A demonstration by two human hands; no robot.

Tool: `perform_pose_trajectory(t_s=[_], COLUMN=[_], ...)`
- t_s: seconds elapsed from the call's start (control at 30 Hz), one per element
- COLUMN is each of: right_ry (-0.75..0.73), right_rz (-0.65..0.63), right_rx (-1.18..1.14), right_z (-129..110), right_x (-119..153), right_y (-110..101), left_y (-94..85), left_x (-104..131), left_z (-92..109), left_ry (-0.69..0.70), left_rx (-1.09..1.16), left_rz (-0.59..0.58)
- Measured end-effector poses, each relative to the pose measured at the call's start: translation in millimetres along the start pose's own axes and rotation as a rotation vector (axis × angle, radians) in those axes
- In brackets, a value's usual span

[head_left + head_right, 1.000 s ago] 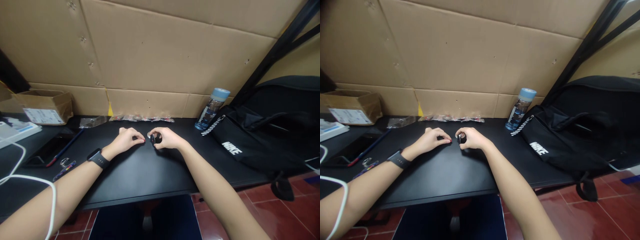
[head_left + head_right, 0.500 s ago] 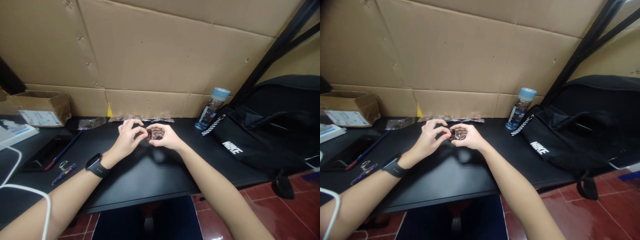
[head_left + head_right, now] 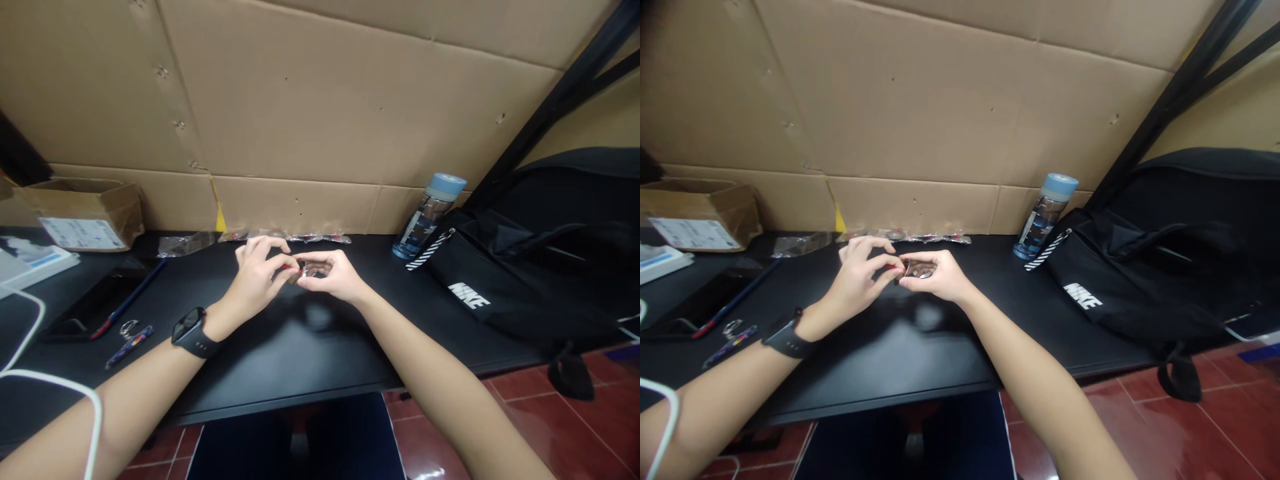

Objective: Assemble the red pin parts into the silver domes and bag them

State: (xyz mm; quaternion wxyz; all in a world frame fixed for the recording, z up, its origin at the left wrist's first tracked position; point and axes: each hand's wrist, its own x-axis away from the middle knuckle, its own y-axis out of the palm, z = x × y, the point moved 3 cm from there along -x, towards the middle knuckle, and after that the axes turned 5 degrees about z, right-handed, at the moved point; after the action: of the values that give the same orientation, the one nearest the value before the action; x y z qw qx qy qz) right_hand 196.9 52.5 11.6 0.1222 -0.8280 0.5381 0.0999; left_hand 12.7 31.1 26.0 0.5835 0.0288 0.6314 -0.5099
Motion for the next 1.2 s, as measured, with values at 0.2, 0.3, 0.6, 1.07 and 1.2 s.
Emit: perform_pose_trajectory(t_s=[0.2, 0.3, 0.6, 1.07, 1.2], right_ry=[0.081, 0.102, 0.113, 0.16, 0.118], right_rz=[-0.009, -0.026, 0.054, 0.077, 0.08], right_rx=[-0.118, -0.112, -0.104, -0.067, -0.09], right_z=[5, 4, 1, 1, 1], right_x=[0, 1, -3, -2, -3], right_y=[2, 2, -1, -4, -3], left_y=[-2.0, -1.7, 8.5, 6.4, 4.0], left_x=[-1, -1, 1, -1, -1], left_z=[1, 2, 3, -7, -6], left_ry=[0.068, 0.072, -0.079, -0.129, -0.115], left_rx=[-0.035, -0.024, 0.091, 0.108, 0.129], left_rz=[0.001, -0.004, -0.028, -0.078, -0.064])
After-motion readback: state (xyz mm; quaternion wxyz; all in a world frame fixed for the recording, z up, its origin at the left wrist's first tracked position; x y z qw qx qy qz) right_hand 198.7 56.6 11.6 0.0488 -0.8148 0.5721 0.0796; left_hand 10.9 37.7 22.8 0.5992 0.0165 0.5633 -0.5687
